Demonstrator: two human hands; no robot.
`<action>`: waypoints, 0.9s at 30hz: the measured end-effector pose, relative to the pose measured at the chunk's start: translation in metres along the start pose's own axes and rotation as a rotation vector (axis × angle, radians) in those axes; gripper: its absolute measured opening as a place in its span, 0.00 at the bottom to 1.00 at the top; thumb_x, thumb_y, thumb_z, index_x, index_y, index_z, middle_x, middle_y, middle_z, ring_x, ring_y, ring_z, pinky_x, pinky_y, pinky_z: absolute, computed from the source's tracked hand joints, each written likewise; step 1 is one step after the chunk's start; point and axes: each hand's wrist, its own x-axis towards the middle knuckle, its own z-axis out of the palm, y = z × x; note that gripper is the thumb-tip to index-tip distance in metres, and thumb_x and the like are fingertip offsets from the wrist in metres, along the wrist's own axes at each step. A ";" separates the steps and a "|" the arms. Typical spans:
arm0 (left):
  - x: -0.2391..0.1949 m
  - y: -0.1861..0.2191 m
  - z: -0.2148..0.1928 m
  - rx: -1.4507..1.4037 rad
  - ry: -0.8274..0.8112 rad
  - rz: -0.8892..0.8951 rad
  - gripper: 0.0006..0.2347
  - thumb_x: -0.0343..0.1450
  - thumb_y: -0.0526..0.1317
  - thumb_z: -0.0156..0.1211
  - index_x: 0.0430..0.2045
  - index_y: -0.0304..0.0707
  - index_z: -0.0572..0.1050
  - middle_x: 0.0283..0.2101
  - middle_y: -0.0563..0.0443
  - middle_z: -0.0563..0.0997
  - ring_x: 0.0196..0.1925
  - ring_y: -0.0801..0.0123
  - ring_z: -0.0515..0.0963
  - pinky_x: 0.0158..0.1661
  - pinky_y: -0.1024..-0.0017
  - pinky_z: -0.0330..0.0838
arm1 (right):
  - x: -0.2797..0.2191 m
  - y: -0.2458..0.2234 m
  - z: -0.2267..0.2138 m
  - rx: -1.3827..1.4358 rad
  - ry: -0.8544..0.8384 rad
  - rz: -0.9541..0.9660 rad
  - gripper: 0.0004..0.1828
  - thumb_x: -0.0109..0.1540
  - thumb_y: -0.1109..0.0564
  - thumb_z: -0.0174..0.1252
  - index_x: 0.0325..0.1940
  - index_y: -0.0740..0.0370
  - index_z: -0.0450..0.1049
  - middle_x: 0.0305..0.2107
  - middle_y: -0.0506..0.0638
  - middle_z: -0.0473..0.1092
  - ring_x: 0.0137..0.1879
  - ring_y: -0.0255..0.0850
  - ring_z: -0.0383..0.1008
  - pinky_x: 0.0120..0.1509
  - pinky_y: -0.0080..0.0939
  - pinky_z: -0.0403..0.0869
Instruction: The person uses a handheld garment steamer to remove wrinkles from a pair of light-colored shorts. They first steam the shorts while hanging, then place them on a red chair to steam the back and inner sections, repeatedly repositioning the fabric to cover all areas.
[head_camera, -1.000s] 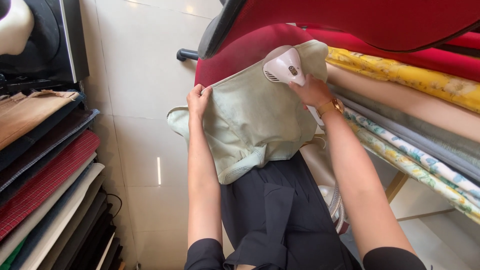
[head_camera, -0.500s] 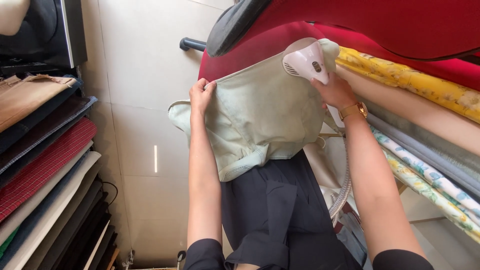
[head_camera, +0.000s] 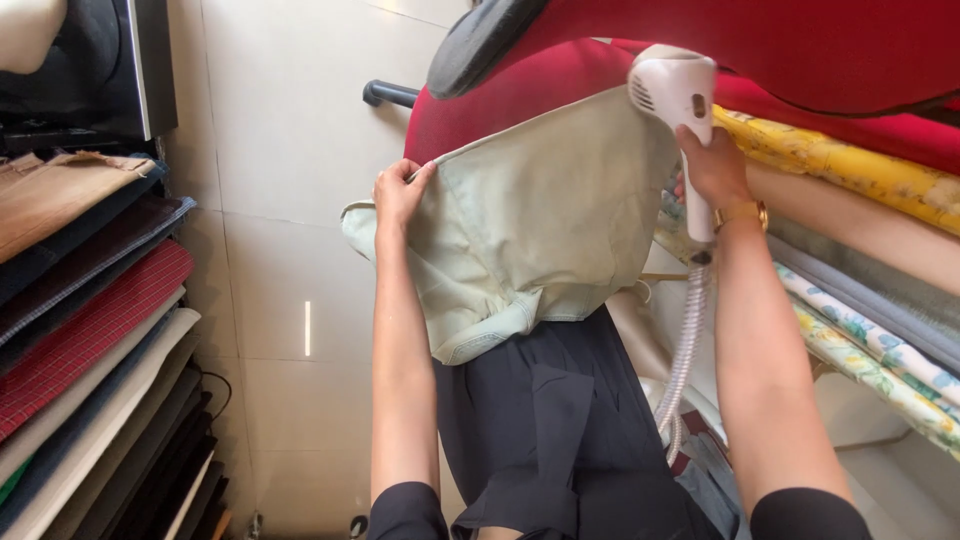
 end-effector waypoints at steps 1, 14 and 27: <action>-0.007 0.008 -0.009 0.061 0.004 0.026 0.10 0.60 0.52 0.60 0.18 0.49 0.74 0.23 0.50 0.75 0.33 0.55 0.74 0.38 0.61 0.65 | -0.021 -0.018 0.000 -0.048 0.088 0.013 0.37 0.61 0.32 0.43 0.55 0.69 0.58 0.43 0.68 0.64 0.52 0.56 0.64 0.56 0.54 0.62; 0.012 -0.036 0.005 -0.103 -0.057 0.158 0.03 0.64 0.42 0.55 0.26 0.48 0.74 0.28 0.48 0.72 0.37 0.53 0.71 0.43 0.61 0.64 | -0.061 -0.078 0.106 -0.351 -0.366 -0.223 0.28 0.57 0.38 0.43 0.45 0.67 0.61 0.38 0.71 0.66 0.48 0.63 0.67 0.51 0.59 0.66; 0.024 -0.061 0.023 -0.328 -0.081 0.121 0.04 0.64 0.42 0.56 0.23 0.46 0.75 0.25 0.49 0.71 0.33 0.66 0.70 0.40 0.70 0.64 | -0.006 -0.045 0.074 -0.466 -0.190 -0.254 0.28 0.59 0.36 0.42 0.39 0.67 0.62 0.16 0.58 0.68 0.33 0.56 0.73 0.46 0.56 0.68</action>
